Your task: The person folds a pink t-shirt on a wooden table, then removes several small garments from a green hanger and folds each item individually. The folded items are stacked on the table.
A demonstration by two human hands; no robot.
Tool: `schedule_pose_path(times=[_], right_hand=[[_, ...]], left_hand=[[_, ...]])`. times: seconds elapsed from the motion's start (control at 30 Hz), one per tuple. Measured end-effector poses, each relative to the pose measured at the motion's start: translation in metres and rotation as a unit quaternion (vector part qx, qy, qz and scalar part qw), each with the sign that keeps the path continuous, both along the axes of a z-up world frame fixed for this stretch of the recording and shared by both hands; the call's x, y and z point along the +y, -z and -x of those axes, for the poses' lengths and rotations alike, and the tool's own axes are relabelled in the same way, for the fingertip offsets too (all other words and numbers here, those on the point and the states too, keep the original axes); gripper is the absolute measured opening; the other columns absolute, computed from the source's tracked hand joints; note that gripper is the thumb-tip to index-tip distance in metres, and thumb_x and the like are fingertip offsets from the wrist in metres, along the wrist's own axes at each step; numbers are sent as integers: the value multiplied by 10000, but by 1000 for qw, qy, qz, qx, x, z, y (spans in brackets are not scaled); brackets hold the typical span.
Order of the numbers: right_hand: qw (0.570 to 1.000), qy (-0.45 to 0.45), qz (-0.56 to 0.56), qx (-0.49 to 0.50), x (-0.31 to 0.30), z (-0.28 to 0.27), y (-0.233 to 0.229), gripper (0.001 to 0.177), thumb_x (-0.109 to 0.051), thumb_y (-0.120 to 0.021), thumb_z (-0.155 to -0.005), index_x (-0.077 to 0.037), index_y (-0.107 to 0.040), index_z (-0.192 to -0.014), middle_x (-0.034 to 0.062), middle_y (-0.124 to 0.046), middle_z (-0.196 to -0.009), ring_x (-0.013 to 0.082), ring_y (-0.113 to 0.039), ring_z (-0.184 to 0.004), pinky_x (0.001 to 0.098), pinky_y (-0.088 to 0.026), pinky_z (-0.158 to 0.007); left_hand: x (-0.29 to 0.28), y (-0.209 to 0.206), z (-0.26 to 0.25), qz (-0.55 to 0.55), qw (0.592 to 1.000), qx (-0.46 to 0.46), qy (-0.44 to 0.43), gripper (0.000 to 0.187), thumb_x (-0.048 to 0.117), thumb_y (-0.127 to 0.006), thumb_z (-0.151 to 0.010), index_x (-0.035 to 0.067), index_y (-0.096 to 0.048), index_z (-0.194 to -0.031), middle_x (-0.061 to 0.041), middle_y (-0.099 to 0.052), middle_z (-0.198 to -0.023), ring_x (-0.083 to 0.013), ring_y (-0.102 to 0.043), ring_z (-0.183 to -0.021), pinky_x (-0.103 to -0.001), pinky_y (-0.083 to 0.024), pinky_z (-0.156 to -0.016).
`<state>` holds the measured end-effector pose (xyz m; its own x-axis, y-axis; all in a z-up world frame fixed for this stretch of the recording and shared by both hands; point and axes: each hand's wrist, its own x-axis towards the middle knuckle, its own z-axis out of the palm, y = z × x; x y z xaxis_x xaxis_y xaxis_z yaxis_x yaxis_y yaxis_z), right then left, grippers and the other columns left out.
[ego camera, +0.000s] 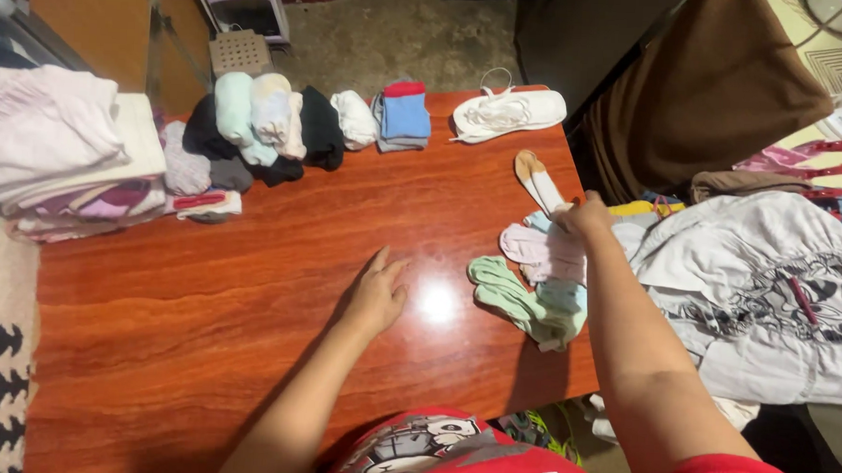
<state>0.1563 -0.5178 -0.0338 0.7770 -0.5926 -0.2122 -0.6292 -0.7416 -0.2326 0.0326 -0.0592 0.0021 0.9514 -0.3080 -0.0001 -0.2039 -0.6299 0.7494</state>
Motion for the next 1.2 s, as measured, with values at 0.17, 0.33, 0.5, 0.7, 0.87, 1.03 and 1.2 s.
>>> schedule_pose_path(times=[0.17,0.33,0.5,0.7,0.87,1.03,1.2], right_hand=[[970,7,-232,-76,5,14,-3,479,-204,-862,-736,-16,-755,-1164,156,-783,-1059,270,-744,-934,434,-596,-853],[868,-112,-431,-220,6,28,-102,265,-122,-817,-851,-60,-730,-1094,45,-745,-973,149,-684,-858,322,-561,-781],[751,-124,-605,-233,45,55,-188,171,-131,-724,-972,-46,-673,-1111,50,-719,-1007,154,-704,-886,334,-590,-811],[650,-99,-739,-149,149,95,-178,163,-124,-673,-987,-21,-658,-1112,93,-725,-1012,199,-718,-917,362,-596,-856],[704,-59,-702,-90,184,115,-134,189,-91,-656,-992,-17,-602,-1158,163,-736,-1017,251,-644,-801,359,-392,-556],[790,-29,-611,-35,213,133,-66,214,-97,-685,-912,-47,-607,-1105,89,-718,-935,199,-690,-845,360,-577,-752],[901,-80,-427,-16,233,154,-64,261,-133,-715,-904,-14,-637,-1123,113,-723,-926,200,-686,-813,349,-567,-703]], left_hand=[[6,-7,13,9,998,64,-8,515,98,-683,-830,143,-624,-1340,-214,-331,-1618,-384,-531,-1332,-407,-475,-1076],[10,-32,17,-4,997,73,-12,506,62,-671,-855,156,-639,-1351,-172,-338,-1624,-354,-518,-1351,-403,-454,-1091],[-24,-68,8,129,986,105,4,514,229,-681,-892,156,-583,-1391,-138,-437,-1625,-281,-662,-1272,-371,-524,-1058],[-62,-77,3,255,966,-20,45,677,256,-845,-814,-10,-546,-1360,-262,-636,-1216,-319,-634,-1126,-389,-513,-935],[-8,-32,14,316,928,198,13,319,237,-752,-945,-25,-725,-1125,-120,-736,-961,-203,-659,-849,-352,-549,-744],[65,2,44,172,935,281,-130,289,233,-747,-891,74,-727,-1133,-121,-765,-983,-247,-730,-865,-394,-565,-752],[89,-26,70,-102,949,241,-174,539,295,-784,-862,190,-594,-1355,-161,-631,-1330,-358,-608,-1216,-464,-492,-1016]])
